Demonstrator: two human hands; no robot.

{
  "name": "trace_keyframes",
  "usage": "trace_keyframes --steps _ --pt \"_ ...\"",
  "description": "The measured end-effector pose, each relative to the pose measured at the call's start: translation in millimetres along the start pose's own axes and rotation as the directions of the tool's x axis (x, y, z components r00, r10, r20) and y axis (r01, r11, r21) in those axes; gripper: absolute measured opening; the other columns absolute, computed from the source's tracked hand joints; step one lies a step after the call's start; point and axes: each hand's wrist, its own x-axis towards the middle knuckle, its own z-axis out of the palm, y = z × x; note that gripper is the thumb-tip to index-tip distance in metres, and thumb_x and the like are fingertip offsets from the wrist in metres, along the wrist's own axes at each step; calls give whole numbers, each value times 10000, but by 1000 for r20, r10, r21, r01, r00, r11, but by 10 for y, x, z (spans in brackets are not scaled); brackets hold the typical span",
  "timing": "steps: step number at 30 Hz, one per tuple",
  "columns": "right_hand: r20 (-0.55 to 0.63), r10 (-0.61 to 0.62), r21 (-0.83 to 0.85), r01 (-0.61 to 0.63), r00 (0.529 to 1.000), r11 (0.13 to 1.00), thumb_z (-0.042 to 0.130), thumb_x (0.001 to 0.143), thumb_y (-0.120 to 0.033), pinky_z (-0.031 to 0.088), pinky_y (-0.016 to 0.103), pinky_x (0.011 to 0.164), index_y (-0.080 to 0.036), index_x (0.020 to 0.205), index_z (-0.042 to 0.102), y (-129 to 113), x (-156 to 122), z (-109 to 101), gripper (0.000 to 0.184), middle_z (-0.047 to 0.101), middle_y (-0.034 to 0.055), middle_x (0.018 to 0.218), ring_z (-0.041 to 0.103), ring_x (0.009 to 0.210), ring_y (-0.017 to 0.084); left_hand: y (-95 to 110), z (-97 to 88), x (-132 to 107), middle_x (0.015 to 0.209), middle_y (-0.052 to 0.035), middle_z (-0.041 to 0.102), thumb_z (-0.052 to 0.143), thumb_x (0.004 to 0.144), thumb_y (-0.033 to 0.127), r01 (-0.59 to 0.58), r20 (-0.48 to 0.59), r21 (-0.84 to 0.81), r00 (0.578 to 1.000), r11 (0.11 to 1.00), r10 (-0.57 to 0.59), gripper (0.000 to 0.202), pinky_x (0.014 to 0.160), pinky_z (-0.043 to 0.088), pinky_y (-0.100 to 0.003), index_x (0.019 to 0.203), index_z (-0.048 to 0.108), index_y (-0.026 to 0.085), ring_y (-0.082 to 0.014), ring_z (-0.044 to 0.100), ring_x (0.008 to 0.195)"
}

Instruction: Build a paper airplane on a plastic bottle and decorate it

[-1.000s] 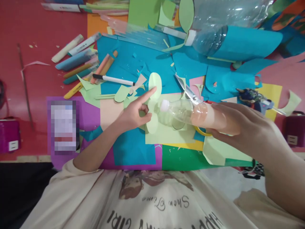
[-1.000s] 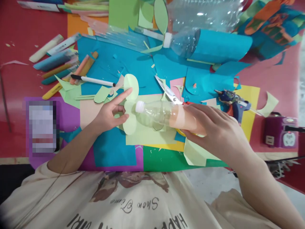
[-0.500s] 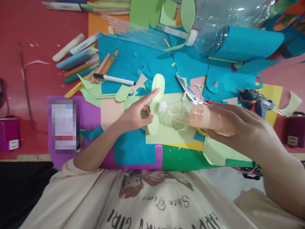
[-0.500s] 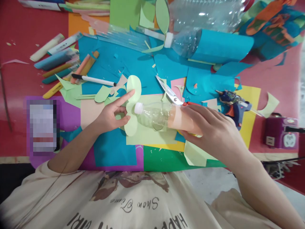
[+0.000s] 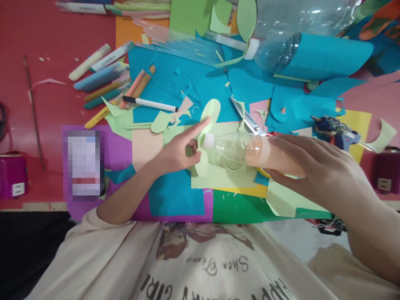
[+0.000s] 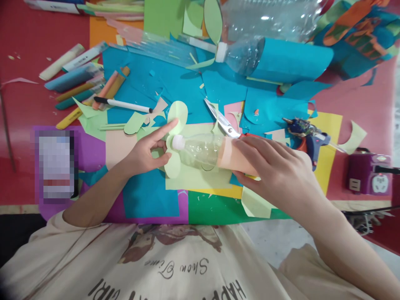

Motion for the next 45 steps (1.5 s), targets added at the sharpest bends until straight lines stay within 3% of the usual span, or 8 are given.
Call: trace_keyframes --steps 13,19,23,26,32,36,39,45 --pt "-5 -29 -36 29 1000 999 620 895 -303 605 396 656 -139 1294 519 -52 50 -46 442 741 178 1084 740 919 313 -54 13 -1 1563 -59 392 515 852 206 -17 15 68 1000 998 16 715 727 522 -212 1528 302 303 -115 610 860" --pt "-23 37 -16 -38 999 999 689 832 -255 613 387 676 -140 1262 548 -104 36 -13 467 742 167 1088 743 903 316 -77 -15 -3 1580 -7 363 572 897 511 -89 -81 -64 993 994 84 604 602 531 -272 1466 384 429 -94 572 638" --pt "-41 149 -8 -150 988 989 693 810 -240 612 357 693 -176 1261 549 -169 -2 8 478 752 128 1064 749 879 292 -103 2 -33 1113 -25 727 421 955 588 -40 -273 -122 962 992 5 499 592 546 -316 1374 548 347 -114 578 529" --pt "-48 176 -12 -176 983 984 677 829 -292 601 352 595 -153 1223 559 -213 -14 12 433 757 141 1047 757 820 293 -121 55 -63 795 -15 747 397 983 543 -2 -292 -123 956 992 -34 492 767 588 -368 1330 614 270 -196 695 707" --pt "-46 181 19 -180 982 983 612 885 -318 583 320 530 -132 1122 588 -276 11 44 302 773 136 973 761 746 264 -169 137 -89 1434 -26 558 420 992 476 -87 -274 -124 960 988 50 472 1134 437 -398 1349 595 222 -267 493 1362" --pt "-37 201 59 -199 979 978 623 875 -308 575 334 525 -113 1115 608 -296 10 79 310 768 158 991 762 775 280 -201 150 -101 1456 -40 533 393 997 491 -20 -253 -138 967 990 -16 485 755 605 -327 1399 538 262 -201 730 892" --pt "-39 206 69 -203 978 977 621 874 -298 570 338 523 -121 1141 605 -294 6 92 320 770 147 980 762 791 281 -194 152 -100 1474 -58 512 382 989 531 -9 -231 -146 973 989 -25 500 540 562 -287 1394 541 284 -119 672 599" --pt "-80 192 58 -188 978 980 638 866 -293 586 332 551 -136 1144 598 -290 -5 107 322 774 130 952 765 787 277 -143 119 -67 1409 -15 587 431 966 543 -63 -277 -16 959 998 56 484 1059 502 -395 1329 608 275 -264 565 1285"
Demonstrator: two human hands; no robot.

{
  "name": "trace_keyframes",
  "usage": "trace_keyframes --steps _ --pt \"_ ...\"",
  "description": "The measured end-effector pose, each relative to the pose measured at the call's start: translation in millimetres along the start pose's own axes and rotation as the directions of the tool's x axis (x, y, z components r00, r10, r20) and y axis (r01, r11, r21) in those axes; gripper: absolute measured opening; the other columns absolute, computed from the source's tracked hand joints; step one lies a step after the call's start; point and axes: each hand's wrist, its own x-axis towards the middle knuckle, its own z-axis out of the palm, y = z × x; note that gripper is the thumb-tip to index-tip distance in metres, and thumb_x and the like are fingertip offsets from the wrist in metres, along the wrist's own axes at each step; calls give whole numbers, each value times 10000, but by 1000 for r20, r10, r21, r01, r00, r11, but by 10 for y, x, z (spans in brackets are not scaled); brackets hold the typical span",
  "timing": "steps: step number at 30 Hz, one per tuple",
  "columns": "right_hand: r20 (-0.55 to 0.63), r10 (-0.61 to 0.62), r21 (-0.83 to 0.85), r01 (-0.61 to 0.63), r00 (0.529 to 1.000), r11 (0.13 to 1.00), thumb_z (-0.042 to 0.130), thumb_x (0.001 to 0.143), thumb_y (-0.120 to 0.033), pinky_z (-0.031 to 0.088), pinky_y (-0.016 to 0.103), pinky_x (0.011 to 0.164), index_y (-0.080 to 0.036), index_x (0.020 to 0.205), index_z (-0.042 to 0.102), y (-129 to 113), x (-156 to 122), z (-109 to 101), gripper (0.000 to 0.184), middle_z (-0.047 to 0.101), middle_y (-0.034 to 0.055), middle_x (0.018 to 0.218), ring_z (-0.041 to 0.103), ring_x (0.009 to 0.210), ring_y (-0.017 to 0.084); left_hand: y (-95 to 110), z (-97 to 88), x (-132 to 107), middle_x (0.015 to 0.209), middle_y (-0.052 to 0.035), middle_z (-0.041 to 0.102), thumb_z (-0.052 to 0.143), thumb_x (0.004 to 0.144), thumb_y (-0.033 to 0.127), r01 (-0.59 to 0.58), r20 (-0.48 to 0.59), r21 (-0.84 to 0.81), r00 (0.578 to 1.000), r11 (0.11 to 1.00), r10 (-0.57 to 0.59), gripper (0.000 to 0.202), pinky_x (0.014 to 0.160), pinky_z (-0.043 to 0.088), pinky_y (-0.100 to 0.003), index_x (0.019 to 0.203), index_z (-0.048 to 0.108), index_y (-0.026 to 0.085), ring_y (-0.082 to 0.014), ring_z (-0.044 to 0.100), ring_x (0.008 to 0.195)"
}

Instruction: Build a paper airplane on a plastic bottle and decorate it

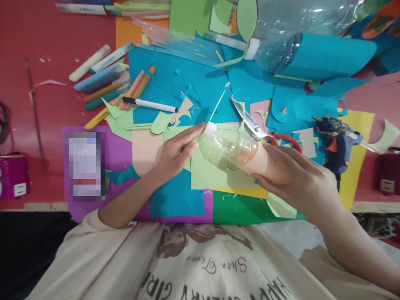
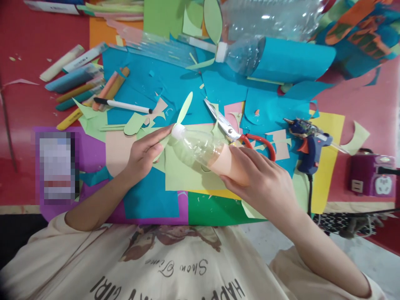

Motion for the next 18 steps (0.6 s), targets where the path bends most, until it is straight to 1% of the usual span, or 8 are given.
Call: trace_keyframes --steps 1,4,5,6,8,11,14,18 --pt "-4 0 -5 0 1000 1000 637 868 -300 589 333 553 -137 1138 597 -2 -3 5 318 773 130 952 765 780 277 5 -13 8 1394 -16 601 420 970 545 -7 -20 20 1000 1000 8 483 1106 461 -410 1315 619 273 -269 531 1322" --pt "-4 1 -16 -1 1000 1000 640 869 -324 607 340 578 -136 1135 593 -16 -9 24 330 770 138 971 764 775 282 4 -55 20 1374 -10 614 345 984 569 -31 -93 35 995 999 34 503 1131 429 -425 1289 637 296 -274 533 1314" --pt "-5 -4 -13 4 1000 1000 646 866 -324 612 341 585 -139 1148 586 -21 -11 30 343 769 138 973 764 779 283 -2 -63 18 1393 2 598 322 986 577 -39 -92 29 995 999 42 514 1149 406 -425 1302 626 310 -274 512 1335" --pt "-6 -10 -9 10 1000 1000 652 863 -320 617 343 590 -143 1170 576 -27 -15 35 363 768 135 971 764 782 283 -11 -63 13 1428 13 567 304 984 592 -52 -72 14 996 999 53 532 1175 371 -423 1330 603 319 -276 469 1373" --pt "-8 -15 6 15 1000 1000 655 862 -311 626 354 603 -157 1234 544 -38 -30 45 417 766 127 967 763 800 284 -33 -40 -8 1518 26 465 278 973 631 -64 8 -40 998 997 65 597 1224 287 -411 1419 513 311 -278 353 1453" --pt "3 18 32 -18 1000 999 652 864 -324 634 382 626 -187 1318 500 -52 -66 56 498 758 125 1000 758 837 290 -64 30 -45 1604 8 308 250 955 677 -47 114 -160 991 986 66 712 1248 223 -377 1524 344 258 -276 237 1502" --pt "8 41 38 -41 999 998 673 849 -322 631 386 632 -181 1314 509 -61 -99 66 513 752 136 1010 754 839 293 -74 75 -62 1626 11 241 237 960 675 -48 152 -216 985 975 82 720 1255 189 -364 1550 266 264 -265 189 1516" --pt "-29 26 29 -26 999 999 700 831 -290 612 357 610 -164 1281 537 -71 -112 81 495 753 136 981 748 818 281 -65 50 -37 1629 31 219 251 977 641 -101 171 -168 977 981 130 663 1268 135 -385 1553 232 314 -264 184 1516"
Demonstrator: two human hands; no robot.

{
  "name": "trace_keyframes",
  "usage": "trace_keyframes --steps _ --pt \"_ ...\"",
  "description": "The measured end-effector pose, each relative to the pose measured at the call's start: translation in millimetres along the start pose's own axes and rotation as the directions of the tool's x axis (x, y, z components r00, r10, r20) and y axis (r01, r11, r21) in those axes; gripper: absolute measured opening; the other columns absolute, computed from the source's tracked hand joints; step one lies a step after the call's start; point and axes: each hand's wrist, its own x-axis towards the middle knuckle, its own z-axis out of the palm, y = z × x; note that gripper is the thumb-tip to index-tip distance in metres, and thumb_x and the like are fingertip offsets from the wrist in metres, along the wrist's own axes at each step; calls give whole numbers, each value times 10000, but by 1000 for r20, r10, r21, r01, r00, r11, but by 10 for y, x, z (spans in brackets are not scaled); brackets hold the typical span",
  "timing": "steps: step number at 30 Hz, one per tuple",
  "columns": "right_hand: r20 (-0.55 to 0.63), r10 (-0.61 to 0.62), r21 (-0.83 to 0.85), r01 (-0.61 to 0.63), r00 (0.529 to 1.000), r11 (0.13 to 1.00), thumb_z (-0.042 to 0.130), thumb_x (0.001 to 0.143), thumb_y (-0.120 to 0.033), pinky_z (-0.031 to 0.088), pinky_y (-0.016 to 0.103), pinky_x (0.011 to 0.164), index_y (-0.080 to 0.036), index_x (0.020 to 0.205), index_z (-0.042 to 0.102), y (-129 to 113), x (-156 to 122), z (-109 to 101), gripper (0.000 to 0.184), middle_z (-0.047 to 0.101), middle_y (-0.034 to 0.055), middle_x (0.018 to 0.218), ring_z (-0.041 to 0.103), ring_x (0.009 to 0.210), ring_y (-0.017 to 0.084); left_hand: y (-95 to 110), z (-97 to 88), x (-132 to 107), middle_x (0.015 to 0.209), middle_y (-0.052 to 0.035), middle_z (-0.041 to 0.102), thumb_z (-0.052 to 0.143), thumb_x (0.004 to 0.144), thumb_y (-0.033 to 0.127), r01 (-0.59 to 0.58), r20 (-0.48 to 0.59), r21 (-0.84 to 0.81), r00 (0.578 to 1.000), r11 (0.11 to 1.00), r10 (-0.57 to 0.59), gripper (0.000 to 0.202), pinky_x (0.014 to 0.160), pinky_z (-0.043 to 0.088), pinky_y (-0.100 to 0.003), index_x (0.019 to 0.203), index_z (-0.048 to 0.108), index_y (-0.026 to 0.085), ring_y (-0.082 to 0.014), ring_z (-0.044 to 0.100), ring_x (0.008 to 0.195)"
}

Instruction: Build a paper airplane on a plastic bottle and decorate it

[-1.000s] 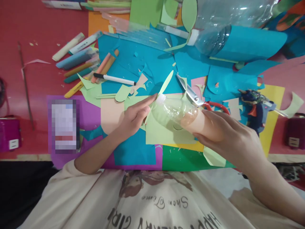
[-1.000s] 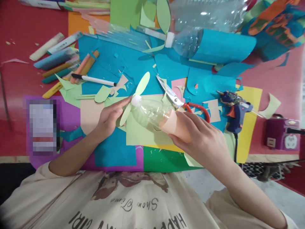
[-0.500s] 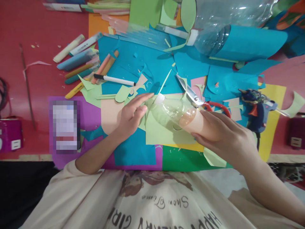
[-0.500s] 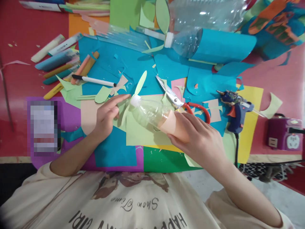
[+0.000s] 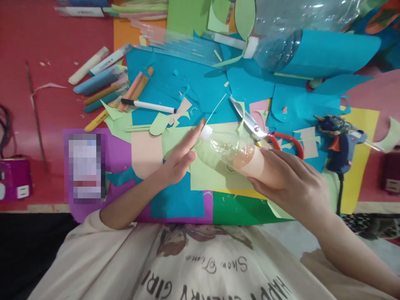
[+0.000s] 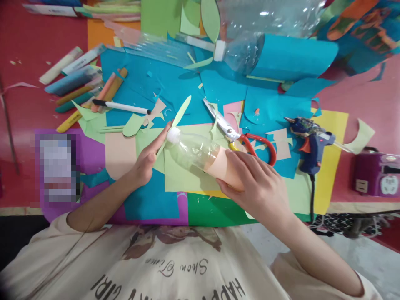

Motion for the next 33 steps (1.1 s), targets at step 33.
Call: trace_keyframes --steps 33 --pt "12 53 18 -53 999 998 682 837 -311 601 386 634 -141 1267 551 22 44 45 480 744 147 982 741 832 313 -7 14 21 1397 -38 589 180 976 650 138 -238 151 966 979 -100 672 1144 385 -438 1334 589 255 -275 496 1338"
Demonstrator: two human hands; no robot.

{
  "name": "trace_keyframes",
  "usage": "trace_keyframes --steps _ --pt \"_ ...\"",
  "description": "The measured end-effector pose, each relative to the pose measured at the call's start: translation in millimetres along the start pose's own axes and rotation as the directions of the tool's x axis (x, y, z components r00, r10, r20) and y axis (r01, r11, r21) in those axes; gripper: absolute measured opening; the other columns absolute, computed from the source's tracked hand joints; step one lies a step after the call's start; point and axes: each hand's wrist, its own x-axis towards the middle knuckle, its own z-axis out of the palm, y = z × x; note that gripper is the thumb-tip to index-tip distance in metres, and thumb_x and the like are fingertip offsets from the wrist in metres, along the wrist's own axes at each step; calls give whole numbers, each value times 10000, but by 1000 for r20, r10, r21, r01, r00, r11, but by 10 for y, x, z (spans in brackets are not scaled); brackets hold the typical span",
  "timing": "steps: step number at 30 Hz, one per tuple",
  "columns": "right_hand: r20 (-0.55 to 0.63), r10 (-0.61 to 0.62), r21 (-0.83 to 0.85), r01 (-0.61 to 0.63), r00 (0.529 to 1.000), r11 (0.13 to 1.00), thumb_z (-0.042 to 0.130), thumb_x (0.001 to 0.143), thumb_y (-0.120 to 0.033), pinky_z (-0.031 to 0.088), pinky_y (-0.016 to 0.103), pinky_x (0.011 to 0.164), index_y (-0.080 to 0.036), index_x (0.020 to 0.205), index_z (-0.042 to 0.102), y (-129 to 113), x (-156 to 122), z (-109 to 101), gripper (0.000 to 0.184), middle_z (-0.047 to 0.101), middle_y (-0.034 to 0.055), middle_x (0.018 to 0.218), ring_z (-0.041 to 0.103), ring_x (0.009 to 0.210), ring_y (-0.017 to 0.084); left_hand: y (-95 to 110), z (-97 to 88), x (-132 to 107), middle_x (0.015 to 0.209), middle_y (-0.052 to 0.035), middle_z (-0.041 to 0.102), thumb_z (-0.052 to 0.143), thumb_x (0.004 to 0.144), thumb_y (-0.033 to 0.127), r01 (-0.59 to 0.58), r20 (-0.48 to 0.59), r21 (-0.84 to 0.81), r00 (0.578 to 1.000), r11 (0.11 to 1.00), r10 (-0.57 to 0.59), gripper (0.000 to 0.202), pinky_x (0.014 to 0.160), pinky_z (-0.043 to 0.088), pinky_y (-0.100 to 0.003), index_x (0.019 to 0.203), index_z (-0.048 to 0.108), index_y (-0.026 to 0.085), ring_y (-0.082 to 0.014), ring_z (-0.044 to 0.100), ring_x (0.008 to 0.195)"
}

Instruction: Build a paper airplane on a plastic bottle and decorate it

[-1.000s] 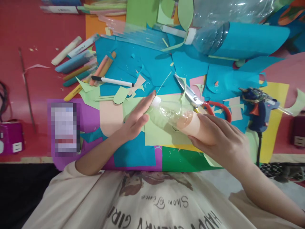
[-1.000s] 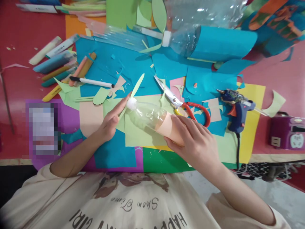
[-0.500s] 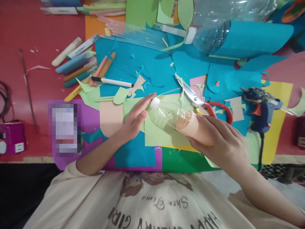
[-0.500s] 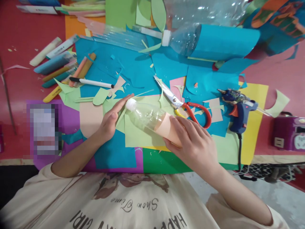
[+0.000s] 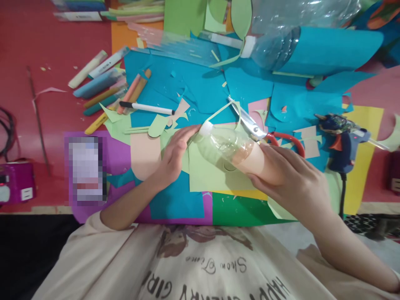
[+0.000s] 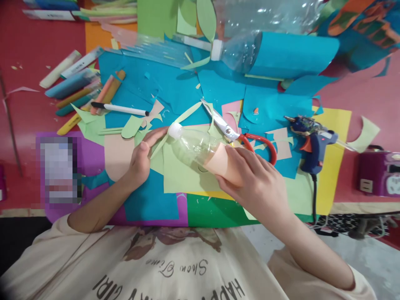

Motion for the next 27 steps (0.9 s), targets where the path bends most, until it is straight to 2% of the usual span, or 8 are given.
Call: trace_keyframes --steps 4,7,11,15,22,25,27 --pt "-6 8 -3 -8 1000 1000 669 843 -310 597 387 659 -152 1314 524 -12 -4 8 517 742 141 987 738 845 306 8 -8 -17 1315 -35 640 176 993 617 -7 -57 70 998 997 11 645 1083 439 -405 1278 635 263 -250 552 1267" --pt "-3 10 -2 -10 1000 1000 671 840 -304 596 383 665 -147 1301 533 -14 -5 12 506 742 140 980 737 848 303 -2 3 -40 1317 -29 640 199 1001 595 -12 -81 27 997 1000 14 614 1093 434 -394 1259 647 262 -241 550 1272" --pt "-4 10 -1 -10 1000 1000 666 841 -306 595 387 665 -148 1318 522 -11 -4 9 522 740 138 978 737 857 308 -9 25 -53 1289 -40 653 212 997 604 35 -99 -59 994 998 -41 614 1095 436 -407 1219 660 247 -243 565 1255" --pt "0 25 5 -25 1000 1000 653 853 -309 597 396 664 -184 1351 500 -18 -9 3 536 742 128 993 738 853 305 -16 32 -53 1280 -45 652 200 995 609 35 -120 -64 992 997 -42 617 1101 426 -425 1181 665 249 -249 560 1258" --pt "-3 47 21 -47 999 999 649 861 -299 599 418 694 -220 1436 444 -33 -35 28 615 730 127 1031 728 887 313 9 15 -97 1330 -58 627 265 991 611 -80 -94 -44 993 996 76 558 1016 503 -429 1346 517 262 -263 603 1229" --pt "-25 15 -14 -15 1000 1000 669 847 -279 603 407 695 -186 1427 449 -47 -31 34 628 730 139 1020 729 868 304 31 3 -110 1380 -64 596 250 990 616 -72 -59 -35 996 997 70 579 1049 482 -454 1392 470 262 -281 580 1265" --pt "-29 -10 -46 9 1000 999 689 831 -271 608 397 677 -145 1389 478 -60 -26 31 609 733 156 1003 733 846 303 37 -1 -98 1353 -66 619 230 986 627 -49 -65 -15 997 999 48 602 1074 460 -470 1379 498 257 -287 584 1258"
